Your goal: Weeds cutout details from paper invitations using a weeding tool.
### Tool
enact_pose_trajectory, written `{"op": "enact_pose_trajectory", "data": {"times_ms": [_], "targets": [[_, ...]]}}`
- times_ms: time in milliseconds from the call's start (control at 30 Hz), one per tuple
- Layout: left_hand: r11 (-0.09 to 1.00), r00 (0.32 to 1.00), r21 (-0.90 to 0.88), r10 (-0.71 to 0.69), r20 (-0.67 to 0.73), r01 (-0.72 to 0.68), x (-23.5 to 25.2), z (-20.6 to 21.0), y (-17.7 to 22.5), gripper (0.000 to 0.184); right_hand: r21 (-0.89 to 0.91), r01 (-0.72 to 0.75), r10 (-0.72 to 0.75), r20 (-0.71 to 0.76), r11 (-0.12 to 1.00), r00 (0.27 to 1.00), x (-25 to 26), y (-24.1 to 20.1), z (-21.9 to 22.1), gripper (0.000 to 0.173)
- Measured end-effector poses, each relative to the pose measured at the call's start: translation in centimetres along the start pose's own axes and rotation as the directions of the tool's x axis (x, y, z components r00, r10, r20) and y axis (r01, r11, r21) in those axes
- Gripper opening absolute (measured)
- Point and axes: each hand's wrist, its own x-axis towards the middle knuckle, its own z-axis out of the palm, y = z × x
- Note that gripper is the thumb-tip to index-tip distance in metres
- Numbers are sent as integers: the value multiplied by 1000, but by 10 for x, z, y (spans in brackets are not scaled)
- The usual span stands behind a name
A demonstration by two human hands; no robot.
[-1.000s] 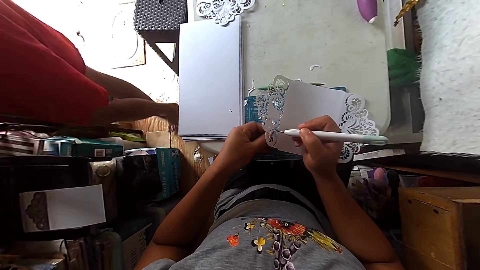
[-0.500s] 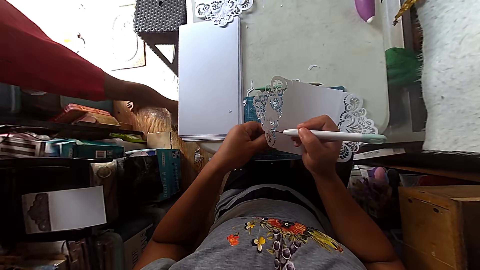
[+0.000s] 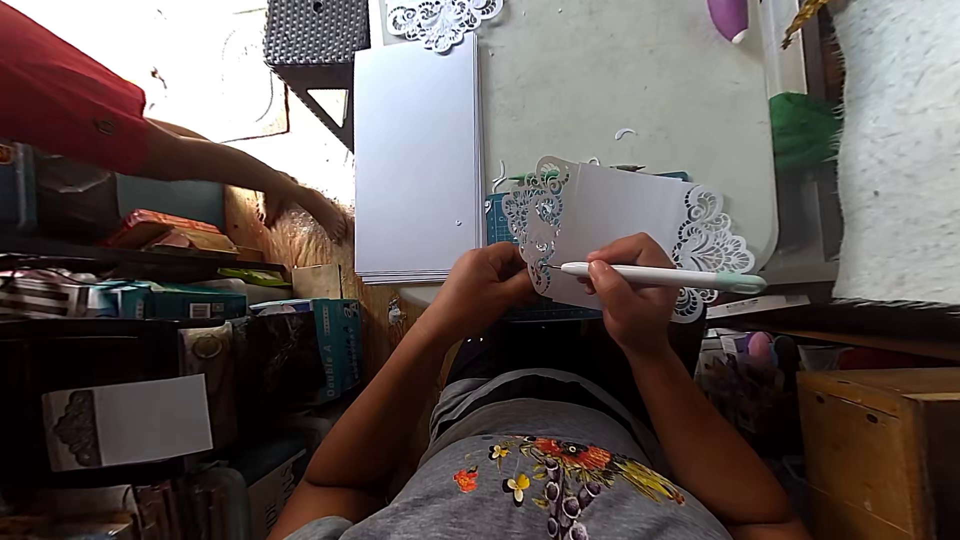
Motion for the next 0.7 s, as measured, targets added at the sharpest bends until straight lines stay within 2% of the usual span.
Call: {"op": "enact_pose_trajectory", "data": {"times_ms": [700], "targets": [[999,1000,-33,4,-12,-5,0,0,-1,3,-14,11,-11,17,1000,1000,-1,0,0,10]]}}
